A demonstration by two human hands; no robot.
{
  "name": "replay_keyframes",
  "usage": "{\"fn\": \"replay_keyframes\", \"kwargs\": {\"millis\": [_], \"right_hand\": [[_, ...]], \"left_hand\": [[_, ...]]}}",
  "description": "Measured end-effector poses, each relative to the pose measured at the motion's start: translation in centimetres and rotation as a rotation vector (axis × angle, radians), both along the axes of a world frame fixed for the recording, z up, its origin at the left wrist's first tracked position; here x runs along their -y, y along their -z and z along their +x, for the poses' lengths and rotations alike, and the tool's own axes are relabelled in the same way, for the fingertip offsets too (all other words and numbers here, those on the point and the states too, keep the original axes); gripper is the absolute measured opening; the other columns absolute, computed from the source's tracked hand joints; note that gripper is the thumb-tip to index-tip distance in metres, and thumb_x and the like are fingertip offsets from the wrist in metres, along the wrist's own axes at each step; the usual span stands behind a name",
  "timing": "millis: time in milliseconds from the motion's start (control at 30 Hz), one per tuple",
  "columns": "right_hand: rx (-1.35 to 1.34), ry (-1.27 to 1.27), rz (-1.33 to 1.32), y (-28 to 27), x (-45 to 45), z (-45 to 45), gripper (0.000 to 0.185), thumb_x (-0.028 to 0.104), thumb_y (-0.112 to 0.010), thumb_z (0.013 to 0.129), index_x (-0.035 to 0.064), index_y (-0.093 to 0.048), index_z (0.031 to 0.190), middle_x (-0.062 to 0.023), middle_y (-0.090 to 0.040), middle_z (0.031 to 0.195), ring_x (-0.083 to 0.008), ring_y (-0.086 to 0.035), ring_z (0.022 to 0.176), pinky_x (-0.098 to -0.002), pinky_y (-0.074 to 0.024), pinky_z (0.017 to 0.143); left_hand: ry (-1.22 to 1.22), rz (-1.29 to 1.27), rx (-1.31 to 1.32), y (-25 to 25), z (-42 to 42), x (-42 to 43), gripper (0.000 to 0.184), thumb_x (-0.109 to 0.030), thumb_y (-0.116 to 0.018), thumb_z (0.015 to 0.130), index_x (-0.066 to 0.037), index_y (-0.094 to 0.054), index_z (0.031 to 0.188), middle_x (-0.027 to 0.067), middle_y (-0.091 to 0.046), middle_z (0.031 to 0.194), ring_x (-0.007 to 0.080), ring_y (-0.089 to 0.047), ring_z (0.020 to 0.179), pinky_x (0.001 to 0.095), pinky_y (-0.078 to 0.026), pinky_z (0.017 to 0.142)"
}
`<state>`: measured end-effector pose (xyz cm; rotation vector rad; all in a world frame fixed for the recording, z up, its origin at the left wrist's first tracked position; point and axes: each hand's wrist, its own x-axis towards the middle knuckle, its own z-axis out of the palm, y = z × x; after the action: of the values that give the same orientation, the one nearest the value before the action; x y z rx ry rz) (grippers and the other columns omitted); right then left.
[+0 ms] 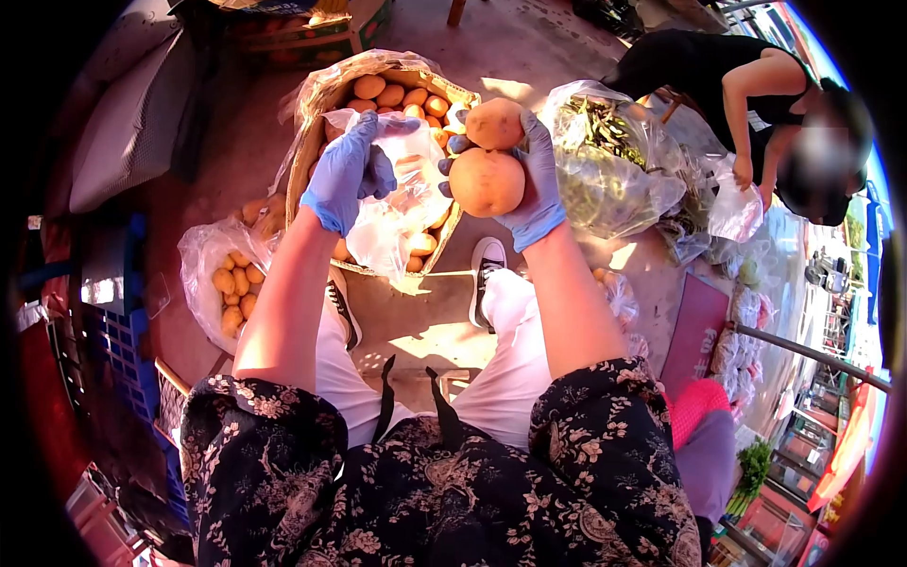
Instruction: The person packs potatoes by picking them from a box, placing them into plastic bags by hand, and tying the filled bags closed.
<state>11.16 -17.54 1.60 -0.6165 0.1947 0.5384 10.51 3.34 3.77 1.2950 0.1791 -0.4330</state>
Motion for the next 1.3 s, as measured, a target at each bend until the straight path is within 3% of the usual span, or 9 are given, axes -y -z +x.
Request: {"fn": "replay_keyframes", "kwargs": {"millis": [200, 433, 600, 667, 733, 767, 967, 1100, 1300], "right_hand": [[-0.115, -0.383, -0.301, 3.7, -3.6, -1.5, 0.062, 0.047, -0.062, 0.079, 0.0018, -0.048, 0.118, -0.0168, -0.061, 0.099, -0.0289, -0.064, 0.077, -0.04, -0.0559, 0.065], [-0.663, 0.157, 0.338, 17.1, -12.5, -0.7, 0.056, 0.047, -0.06, 0.076, 0.0114, -0.048, 0.117, -0.0108, -0.05, 0.114, -0.0333, -0.047, 0.106, -0.055, -0.0446, 0.082], [-0.362, 0.19, -0.475, 19.4, -12.1, 0.9, 0.029, 0.03, -0.063, 0.078, 0.0065, -0.062, 0.096, -0.0058, -0.062, 0.078, -0.0148, -0.058, 0.066, -0.0293, -0.0483, 0.06], [-0.014, -0.184, -1.154, 22.9, -9.8, 2.1, 0.041, 0.039, -0.066, 0.075, 0.0075, -0.062, 0.101, -0.0066, -0.064, 0.084, -0.0161, -0.06, 0.072, -0.03, -0.0486, 0.063], [-0.181, -0.47, -1.228, 19.3, -8.5, 4.0, 0.053, 0.051, -0.067, 0.072, 0.0093, -0.062, 0.106, -0.0075, -0.066, 0.093, -0.0193, -0.062, 0.08, -0.031, -0.0492, 0.069], [0.349, -0.653, -1.876, 14.9, -7.9, 4.0, 0.063, 0.061, -0.059, 0.073, 0.012, -0.062, 0.111, -0.0068, -0.065, 0.105, -0.024, -0.061, 0.093, -0.0323, -0.0483, 0.079], [0.686, -1.173, -1.923, 20.7, -7.5, 3.4, 0.053, 0.049, -0.047, 0.079, 0.0105, -0.063, 0.111, -0.014, -0.061, 0.112, -0.0283, -0.058, 0.105, -0.0377, -0.0444, 0.09], [0.68, -1.343, -1.711, 13.9, -8.9, 2.5, 0.042, 0.03, -0.046, 0.084, 0.0059, -0.058, 0.117, -0.0172, -0.055, 0.122, -0.0308, -0.053, 0.112, -0.0384, -0.0412, 0.096], [0.621, -0.272, -1.413, 12.5, -4.6, 9.6, 0.024, 0.03, -0.055, 0.082, 0.0093, -0.066, 0.087, -0.0116, -0.067, 0.086, -0.0304, -0.063, 0.084, -0.0378, -0.0467, 0.076]], "left_hand": [[0.038, 0.039, -0.002, -0.1, 0.1, -1.8, 0.047, -0.041, -0.035, 0.096, -0.006, -0.059, 0.115, -0.0023, -0.036, 0.045, 0.0076, -0.031, 0.039, 0.0225, -0.025, 0.039], [0.066, 0.072, -0.084, -0.3, -1.8, -6.7, 0.045, -0.037, -0.036, 0.097, -0.004, -0.057, 0.118, -0.0022, -0.035, 0.045, 0.0059, -0.03, 0.037, 0.0205, -0.025, 0.037], [-0.284, -0.29, -0.08, 1.7, -0.4, -14.2, 0.036, -0.032, -0.04, 0.096, -0.005, -0.059, 0.11, -0.0013, -0.036, 0.046, 0.0073, -0.028, 0.034, 0.0207, -0.027, 0.038], [-0.285, 0.003, -0.148, 3.0, -0.1, -14.8, 0.034, -0.03, -0.04, 0.095, -0.007, -0.062, 0.108, 0.0015, -0.047, 0.049, 0.0067, -0.03, 0.033, 0.0198, -0.027, 0.038], [-0.017, 0.465, -0.133, 2.5, -0.2, -12.9, 0.034, -0.03, -0.042, 0.093, -0.007, -0.062, 0.108, 0.0047, -0.055, 0.053, 0.0068, -0.032, 0.034, 0.0195, -0.026, 0.037], [0.108, 0.551, -0.155, 2.0, -0.2, -11.8, 0.034, -0.029, -0.042, 0.092, -0.005, -0.063, 0.105, 0.0069, -0.058, 0.055, 0.0069, -0.039, 0.036, 0.019, -0.027, 0.036], [0.246, 0.542, -0.206, 3.5, -0.8, -8.3, 0.024, -0.02, -0.048, 0.09, 0.0, -0.059, 0.086, 0.0064, -0.058, 0.057, 0.0111, -0.057, 0.045, 0.0195, -0.039, 0.038], [0.315, 0.592, -0.233, 4.1, -1.5, -7.8, 0.021, -0.018, -0.049, 0.089, 0.001, -0.059, 0.086, 0.007, -0.059, 0.06, 0.0111, -0.057, 0.046, 0.0208, -0.042, 0.039], [0.318, 0.732, -0.182, 3.2, -1.6, -6.6, 0.021, -0.017, -0.049, 0.086, 0.001, -0.06, 0.085, 0.0094, -0.06, 0.063, 0.0149, -0.058, 0.047, 0.0264, -0.045, 0.043]]}}
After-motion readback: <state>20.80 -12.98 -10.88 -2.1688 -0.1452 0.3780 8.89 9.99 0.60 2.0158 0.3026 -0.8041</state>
